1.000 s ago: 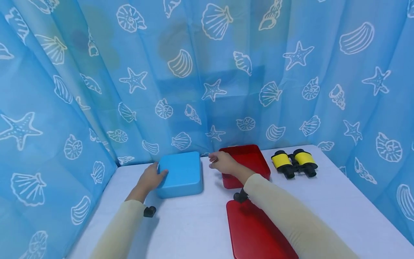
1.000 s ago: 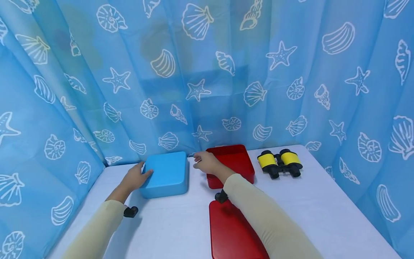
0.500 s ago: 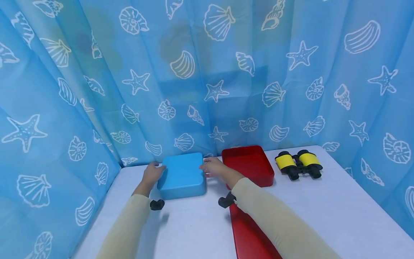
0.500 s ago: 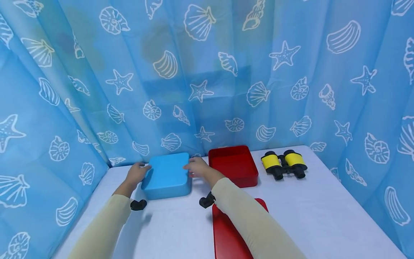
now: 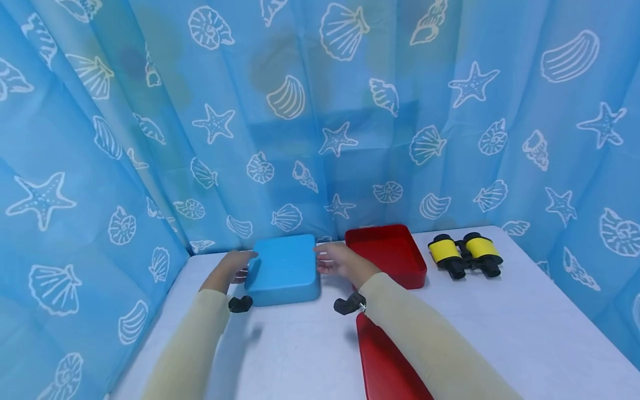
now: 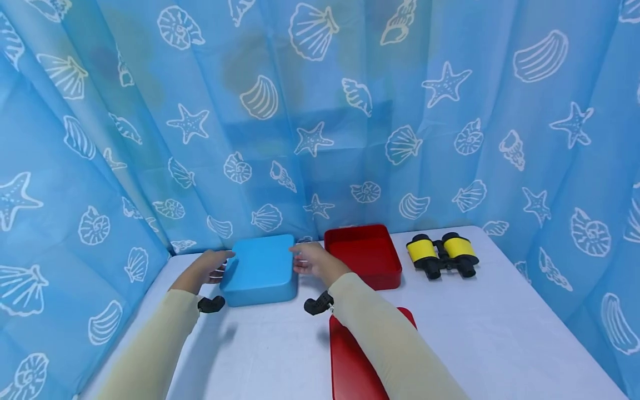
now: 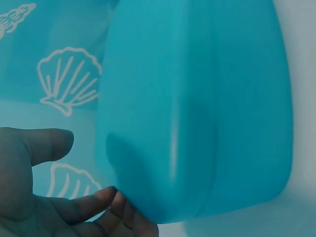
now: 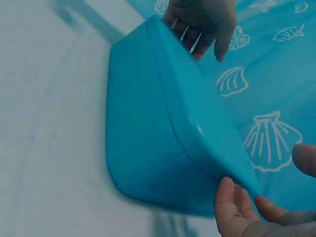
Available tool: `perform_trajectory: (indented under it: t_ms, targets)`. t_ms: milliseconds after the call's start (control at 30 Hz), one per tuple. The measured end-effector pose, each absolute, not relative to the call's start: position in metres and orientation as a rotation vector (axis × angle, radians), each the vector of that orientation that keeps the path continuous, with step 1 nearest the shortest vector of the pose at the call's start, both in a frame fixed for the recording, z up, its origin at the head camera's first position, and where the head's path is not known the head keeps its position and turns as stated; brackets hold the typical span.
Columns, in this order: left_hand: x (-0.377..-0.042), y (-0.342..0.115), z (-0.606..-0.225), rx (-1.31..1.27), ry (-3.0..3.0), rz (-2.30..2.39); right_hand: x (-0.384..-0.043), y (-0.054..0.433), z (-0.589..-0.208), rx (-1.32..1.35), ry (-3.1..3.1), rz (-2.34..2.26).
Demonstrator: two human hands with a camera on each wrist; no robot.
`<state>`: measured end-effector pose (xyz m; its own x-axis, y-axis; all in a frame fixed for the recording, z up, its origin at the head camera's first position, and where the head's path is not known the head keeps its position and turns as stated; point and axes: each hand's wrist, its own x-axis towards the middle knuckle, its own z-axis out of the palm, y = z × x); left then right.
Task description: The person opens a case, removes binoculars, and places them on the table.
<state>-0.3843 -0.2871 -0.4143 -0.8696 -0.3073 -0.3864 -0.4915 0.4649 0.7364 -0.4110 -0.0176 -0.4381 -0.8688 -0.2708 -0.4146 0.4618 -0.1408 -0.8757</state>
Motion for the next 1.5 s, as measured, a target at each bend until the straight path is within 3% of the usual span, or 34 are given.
perform_trajectory:
  t_ms: [333,767,900,1100,1500]
  targets:
    - [-0.397,-0.29,-0.411,-0.751,2.478,1.359,-0.414,-0.024,-0.429,0.29,1.644,-2.049]
    - [-0.39,-0.281,-0.406,-0.691,2.483,1.376,-0.421,-0.022,-0.43,0.302,1.694,-1.957]
    - [-0.406,-0.289,-0.422,-0.711,2.495,1.36,-0.423,-0.024,-0.429,0.287,1.725,-1.93]
    - [-0.388,-0.276,-0.404,-0.718,2.492,1.38,-0.424,-0.025,-0.425,0.272,1.784,-1.858]
    - [-0.391,-0.28,-0.411,-0.698,2.502,1.355,-0.43,-0.033,-0.427,0.213,1.935,-1.688]
